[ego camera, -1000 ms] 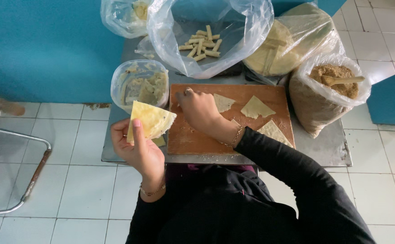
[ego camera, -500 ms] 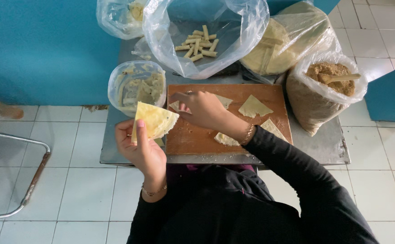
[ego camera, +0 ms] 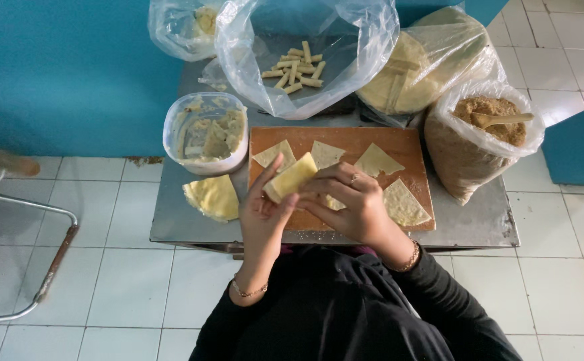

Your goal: The person cuts thin pastry sheets into triangular pieces on a wooden board, arranges the triangles in rows, then spoons a brown filling from a bag onto each triangle. They press and fold the filled triangles by hand, working through the pieces one at a time on the board.

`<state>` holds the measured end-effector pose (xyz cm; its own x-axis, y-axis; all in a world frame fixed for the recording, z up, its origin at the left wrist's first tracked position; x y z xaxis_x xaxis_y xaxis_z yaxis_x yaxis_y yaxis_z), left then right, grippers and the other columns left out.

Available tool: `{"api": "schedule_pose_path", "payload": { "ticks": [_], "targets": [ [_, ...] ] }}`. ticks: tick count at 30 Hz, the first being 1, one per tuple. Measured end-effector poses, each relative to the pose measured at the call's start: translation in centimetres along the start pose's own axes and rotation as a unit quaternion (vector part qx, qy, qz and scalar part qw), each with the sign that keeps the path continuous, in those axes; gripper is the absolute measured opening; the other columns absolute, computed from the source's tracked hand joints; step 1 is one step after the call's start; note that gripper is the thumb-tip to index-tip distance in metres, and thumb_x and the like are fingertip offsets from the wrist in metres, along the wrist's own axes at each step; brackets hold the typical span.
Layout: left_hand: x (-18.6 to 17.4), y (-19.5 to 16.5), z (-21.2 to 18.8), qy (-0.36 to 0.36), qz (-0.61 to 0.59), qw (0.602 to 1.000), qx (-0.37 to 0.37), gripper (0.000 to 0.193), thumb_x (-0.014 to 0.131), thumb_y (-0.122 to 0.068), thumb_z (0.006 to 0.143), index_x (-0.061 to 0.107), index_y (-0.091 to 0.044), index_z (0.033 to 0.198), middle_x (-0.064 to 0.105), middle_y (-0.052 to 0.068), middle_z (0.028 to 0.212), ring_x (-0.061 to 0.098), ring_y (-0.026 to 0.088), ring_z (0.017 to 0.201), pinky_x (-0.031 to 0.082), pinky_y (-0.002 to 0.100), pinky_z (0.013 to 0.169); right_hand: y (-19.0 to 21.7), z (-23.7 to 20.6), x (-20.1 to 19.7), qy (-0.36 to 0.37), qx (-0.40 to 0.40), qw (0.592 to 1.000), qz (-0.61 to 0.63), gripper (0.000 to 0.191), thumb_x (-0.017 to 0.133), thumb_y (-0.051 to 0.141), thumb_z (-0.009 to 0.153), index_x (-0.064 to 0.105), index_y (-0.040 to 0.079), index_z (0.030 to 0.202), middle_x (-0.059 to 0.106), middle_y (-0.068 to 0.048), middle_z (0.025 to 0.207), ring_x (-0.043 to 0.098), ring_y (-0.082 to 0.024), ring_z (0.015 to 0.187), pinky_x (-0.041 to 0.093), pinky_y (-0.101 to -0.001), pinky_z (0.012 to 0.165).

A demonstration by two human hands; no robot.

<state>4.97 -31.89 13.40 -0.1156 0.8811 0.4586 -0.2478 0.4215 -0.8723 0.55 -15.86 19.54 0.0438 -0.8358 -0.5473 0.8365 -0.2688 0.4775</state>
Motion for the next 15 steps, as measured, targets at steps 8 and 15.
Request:
{"api": "schedule_pose_path", "payload": {
  "ticks": [8, 15],
  "targets": [
    [1.2, -0.8, -0.6, 0.067, 0.147, 0.986, 0.04, 0.071, 0.07, 0.009, 0.091, 0.042, 0.001, 0.156, 0.06, 0.013, 0.144, 0.066, 0.013, 0.11, 0.059, 0.026, 0.092, -1.4, -2.2, -1.0, -0.008, 0.101, 0.994, 0.037, 0.022, 0.086, 0.008, 0.08, 0.08, 0.008, 0.102, 0.077, -0.006, 0.1, 0.075, -0.018, 0.09, 0.059, -0.0303, 0.079],
    [1.6, -0.4, -1.1, 0.064, 0.172, 0.979, 0.088, 0.067, 0.074, 0.008, 0.093, 0.047, -0.001, 0.154, 0.064, 0.012, 0.137, 0.066, 0.012, 0.111, 0.058, 0.026, 0.091, -2.2, -2.6, -0.7, 0.016, 0.181, 0.977, 0.114, 0.014, 0.081, 0.006, 0.085, 0.081, 0.006, 0.099, 0.078, -0.007, 0.096, 0.075, -0.018, 0.085, 0.059, -0.0292, 0.075]
  ]
}}
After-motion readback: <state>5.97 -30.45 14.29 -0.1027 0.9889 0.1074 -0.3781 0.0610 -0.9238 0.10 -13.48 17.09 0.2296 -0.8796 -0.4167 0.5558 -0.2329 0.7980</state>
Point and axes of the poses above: each hand's wrist, its own z-axis towards the middle knuckle, its own x-axis out of the palm, y = z × x, the point moved 2 cm from there along z, towards the middle knuckle
